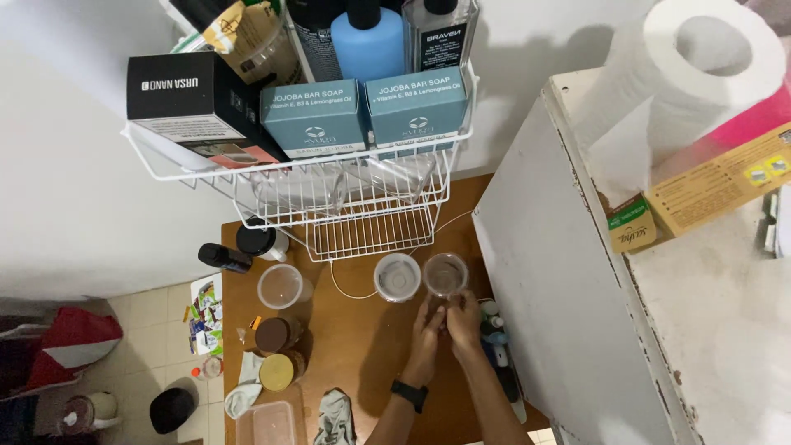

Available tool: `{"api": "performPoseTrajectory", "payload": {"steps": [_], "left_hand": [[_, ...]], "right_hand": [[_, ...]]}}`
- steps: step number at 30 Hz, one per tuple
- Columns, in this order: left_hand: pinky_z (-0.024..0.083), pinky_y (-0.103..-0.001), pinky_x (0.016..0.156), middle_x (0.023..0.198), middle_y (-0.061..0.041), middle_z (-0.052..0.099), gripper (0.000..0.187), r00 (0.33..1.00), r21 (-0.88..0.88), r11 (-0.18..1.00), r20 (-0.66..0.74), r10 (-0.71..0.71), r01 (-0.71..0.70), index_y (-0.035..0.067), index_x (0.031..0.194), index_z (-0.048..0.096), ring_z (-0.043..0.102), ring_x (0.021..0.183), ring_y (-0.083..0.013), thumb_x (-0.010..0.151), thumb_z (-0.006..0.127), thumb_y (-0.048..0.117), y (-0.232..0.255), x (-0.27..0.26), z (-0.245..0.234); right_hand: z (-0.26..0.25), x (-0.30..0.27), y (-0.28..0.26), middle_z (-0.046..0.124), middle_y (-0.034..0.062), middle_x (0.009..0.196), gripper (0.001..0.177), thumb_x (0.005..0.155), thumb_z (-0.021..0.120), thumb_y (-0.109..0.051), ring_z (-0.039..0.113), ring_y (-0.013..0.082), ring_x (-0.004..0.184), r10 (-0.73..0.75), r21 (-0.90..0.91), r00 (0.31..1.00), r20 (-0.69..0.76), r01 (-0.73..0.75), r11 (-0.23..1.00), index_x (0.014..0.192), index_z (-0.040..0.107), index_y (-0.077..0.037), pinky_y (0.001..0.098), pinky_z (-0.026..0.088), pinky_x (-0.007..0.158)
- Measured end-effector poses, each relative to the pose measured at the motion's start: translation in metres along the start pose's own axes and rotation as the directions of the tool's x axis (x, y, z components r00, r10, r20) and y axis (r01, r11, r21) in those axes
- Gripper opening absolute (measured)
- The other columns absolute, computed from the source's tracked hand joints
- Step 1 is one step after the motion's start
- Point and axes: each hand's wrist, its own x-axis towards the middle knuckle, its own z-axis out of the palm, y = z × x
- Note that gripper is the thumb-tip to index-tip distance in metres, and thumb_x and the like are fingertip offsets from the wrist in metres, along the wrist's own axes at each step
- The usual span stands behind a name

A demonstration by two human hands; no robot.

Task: Organizing and inspecting small plastic containers on a desk

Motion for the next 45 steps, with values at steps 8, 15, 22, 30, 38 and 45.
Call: {"api": "performPoseTrajectory", "payload": {"steps": [8,15,22,30,38,45], "left_hand": [[0.045,-0.027,0.068,0.102,-0.001,0.062,0.069,0.992,-0.005,0.992,-0.014,-0.125,0.125,0.016,0.160,0.042,0.049,0.076,-0.0103,0.095,0.060,0.030,0.018,-0.018,0.003],[0.037,-0.034,0.118,0.153,-0.010,0.057,0.054,0.991,0.222,0.970,-0.072,0.115,-0.096,0.010,0.145,0.057,0.051,0.142,-0.0205,0.095,0.060,0.028,-0.010,-0.024,-0.018],[0.055,-0.029,0.090,0.107,-0.005,0.079,0.023,0.959,0.399,0.876,0.038,0.280,-0.272,0.011,0.110,0.076,0.072,0.099,-0.0156,0.095,0.067,0.026,-0.030,-0.107,-0.018],[0.057,-0.025,0.085,0.106,0.000,0.080,0.037,0.985,0.657,0.754,0.137,-0.105,-0.011,0.017,0.115,0.075,0.074,0.098,-0.0080,0.091,0.070,0.045,-0.159,-0.191,0.047],[0.054,-0.033,0.076,0.100,-0.006,0.072,0.038,0.979,0.668,0.716,0.152,0.135,-0.202,0.010,0.121,0.065,0.067,0.091,-0.0188,0.088,0.062,0.027,-0.157,-0.222,0.126],[0.053,-0.035,0.061,0.076,-0.005,0.074,0.012,0.960,0.701,0.675,0.052,0.274,-0.231,0.007,0.089,0.070,0.069,0.069,-0.0147,0.085,0.059,0.011,-0.207,-0.212,0.119]], "right_hand": [[-0.004,-0.002,0.005,0.063,0.0126,0.077,0.025,0.102,0.053,-0.024,0.053,0.0221,0.054,0.072,0.043,0.994,0.084,-0.075,0.996,0.095,0.064,-0.002,0.0355,0.036,0.039],[-0.046,-0.062,-0.009,0.064,0.0079,0.068,0.038,0.100,0.056,-0.037,0.052,0.0184,0.041,-0.101,-0.089,0.980,0.171,0.118,0.989,0.119,0.067,-0.006,0.0318,0.041,0.038],[-0.152,-0.143,0.064,0.074,-0.0040,0.079,0.022,0.098,0.058,-0.035,0.062,0.0104,0.069,-0.394,-0.292,0.834,0.387,0.516,0.805,0.094,0.071,-0.018,0.0313,0.048,0.067],[-0.310,-0.144,0.113,0.080,0.0034,0.071,0.012,0.091,0.066,-0.032,0.076,0.0201,0.070,-0.274,-0.484,0.961,0.040,0.258,0.836,0.095,0.073,-0.023,0.0345,0.055,0.074],[-0.359,-0.115,0.103,0.056,0.0022,0.062,0.024,0.097,0.065,-0.033,0.051,0.0120,0.062,-0.555,-0.295,0.831,0.040,0.540,0.788,0.089,0.068,-0.011,0.0325,0.045,0.063],[-0.357,-0.115,0.072,0.068,0.0031,0.067,0.019,0.100,0.056,-0.028,0.065,0.0181,0.060,-0.519,-0.299,0.843,0.140,0.536,0.790,0.100,0.067,-0.012,0.0357,0.048,0.066]]}}
